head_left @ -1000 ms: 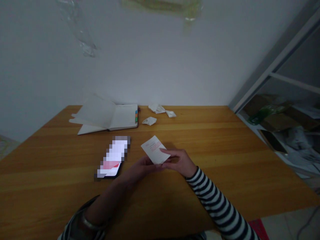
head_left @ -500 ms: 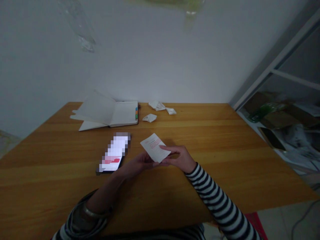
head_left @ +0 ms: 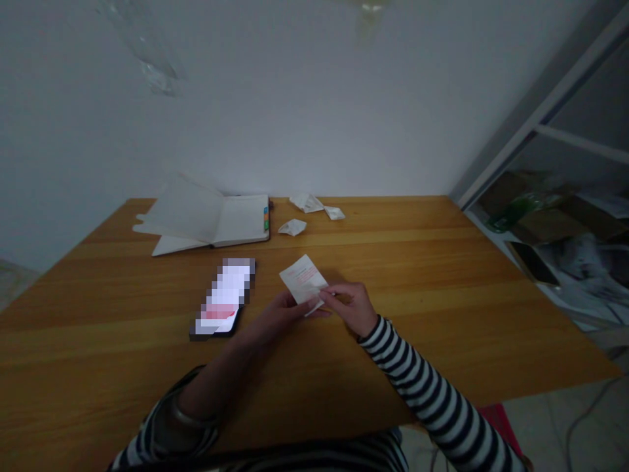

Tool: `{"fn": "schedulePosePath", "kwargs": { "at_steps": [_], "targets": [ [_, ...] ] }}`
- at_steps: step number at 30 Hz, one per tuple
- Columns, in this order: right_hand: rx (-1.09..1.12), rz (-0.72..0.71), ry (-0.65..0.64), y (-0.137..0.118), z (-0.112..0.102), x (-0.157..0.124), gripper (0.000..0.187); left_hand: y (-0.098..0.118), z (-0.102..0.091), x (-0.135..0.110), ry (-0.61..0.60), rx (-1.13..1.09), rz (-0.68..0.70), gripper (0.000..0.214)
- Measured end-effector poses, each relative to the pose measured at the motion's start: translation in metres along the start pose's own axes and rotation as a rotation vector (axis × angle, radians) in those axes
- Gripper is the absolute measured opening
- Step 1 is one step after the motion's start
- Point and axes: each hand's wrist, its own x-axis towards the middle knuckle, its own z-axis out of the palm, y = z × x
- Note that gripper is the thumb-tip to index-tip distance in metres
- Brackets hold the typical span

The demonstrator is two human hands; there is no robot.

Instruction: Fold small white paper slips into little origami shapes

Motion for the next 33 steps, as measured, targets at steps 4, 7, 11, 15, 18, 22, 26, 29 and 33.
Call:
{"fn": "schedulePosePath", "kwargs": {
  "at_steps": [4, 7, 11, 15, 18, 22, 26, 29, 33],
  "targets": [
    [-0.09, -0.026, 0.078, 0.001, 0.0, 0.001, 0.023, -0.001, -0.003, 0.005, 0.268, 0.125, 0.116, 0.076],
    [-0.069, -0.017, 0.035, -0.001, -0.005, 0.002, 0.026, 0.004, -0.01, 0.004, 0.451, 0.361, 0.309, 0.099],
    [-0.071, -0.003, -0.081, -0.005, -0.008, 0.002, 0.028, 0.009, -0.017, 0.001, 0.256, 0.682, 0.491, 0.043],
    [-0.013, 0.053, -0.095, -0.002, -0.006, 0.0, 0.031, 0.003, -0.016, 0.003, 0.121, 0.597, 0.376, 0.024],
    [0.108, 0.138, -0.11, 0.003, -0.004, -0.001, 0.027, 0.002, -0.012, 0.002, 0.187, 0.498, 0.331, 0.03],
    [0.283, 0.228, -0.149, 0.009, -0.003, 0.0, 0.035, 0.009, -0.01, -0.003, 0.255, 0.425, 0.324, 0.033],
    [0.277, 0.207, -0.047, 0.01, 0.0, 0.001, 0.026, 0.008, -0.01, -0.003, 0.361, 0.448, 0.354, 0.031],
    [0.222, 0.166, 0.016, 0.009, 0.003, 0.001, 0.025, 0.002, -0.009, 0.001, 0.434, 0.37, 0.332, 0.032],
    [0.148, 0.137, 0.081, 0.007, 0.005, -0.001, 0.023, 0.004, -0.005, 0.001, 0.415, 0.253, 0.201, 0.036]
  ]
}}
